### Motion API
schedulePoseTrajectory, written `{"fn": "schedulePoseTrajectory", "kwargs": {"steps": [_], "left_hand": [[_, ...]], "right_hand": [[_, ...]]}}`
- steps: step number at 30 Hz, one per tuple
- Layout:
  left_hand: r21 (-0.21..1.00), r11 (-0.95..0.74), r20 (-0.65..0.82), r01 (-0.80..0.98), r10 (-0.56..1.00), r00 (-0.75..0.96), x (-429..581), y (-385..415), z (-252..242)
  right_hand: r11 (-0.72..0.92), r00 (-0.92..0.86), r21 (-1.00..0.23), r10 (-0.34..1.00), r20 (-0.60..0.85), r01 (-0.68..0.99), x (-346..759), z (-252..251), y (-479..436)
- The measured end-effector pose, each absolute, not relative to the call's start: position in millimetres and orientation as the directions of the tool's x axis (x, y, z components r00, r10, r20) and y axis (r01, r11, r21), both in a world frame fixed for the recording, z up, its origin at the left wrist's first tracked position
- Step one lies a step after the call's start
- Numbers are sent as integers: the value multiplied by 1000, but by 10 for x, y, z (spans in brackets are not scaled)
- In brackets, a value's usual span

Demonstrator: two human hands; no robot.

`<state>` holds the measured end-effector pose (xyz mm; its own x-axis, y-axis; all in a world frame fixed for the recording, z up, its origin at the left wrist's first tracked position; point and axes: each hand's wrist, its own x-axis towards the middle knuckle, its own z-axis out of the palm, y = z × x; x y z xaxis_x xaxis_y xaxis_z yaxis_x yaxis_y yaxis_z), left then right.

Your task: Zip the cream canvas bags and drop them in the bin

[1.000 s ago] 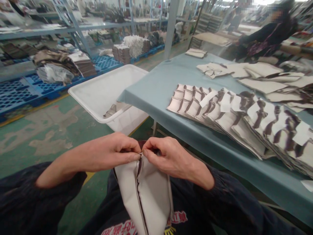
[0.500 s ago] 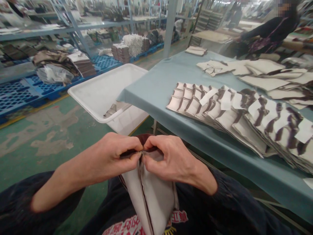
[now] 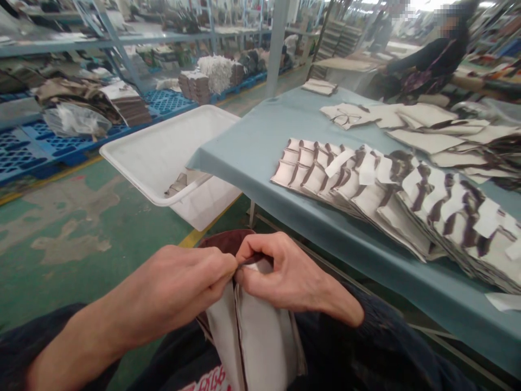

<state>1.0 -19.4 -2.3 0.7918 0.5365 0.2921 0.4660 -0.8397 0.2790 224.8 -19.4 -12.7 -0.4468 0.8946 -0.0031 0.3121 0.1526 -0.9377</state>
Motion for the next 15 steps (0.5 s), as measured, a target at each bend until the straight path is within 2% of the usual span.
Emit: {"fn": "schedulePoseTrajectory", "kwargs": {"steps": [4,8,15], "left_hand": [[207,-867,284,453,497,820,-32,-193,-113],[205,-865,244,459,499,832,-91,-193,-193],[184,-885,278,429,465,840,-85,-192,-245]], "right_hand": [[47,-471,-982,881,-46,184,2253,-174,-180],[-91,-541,-994,834,-112,64,2282,-187,-154],[-250,-561,-968,801,-208,2,2292,-227,-135]]}}
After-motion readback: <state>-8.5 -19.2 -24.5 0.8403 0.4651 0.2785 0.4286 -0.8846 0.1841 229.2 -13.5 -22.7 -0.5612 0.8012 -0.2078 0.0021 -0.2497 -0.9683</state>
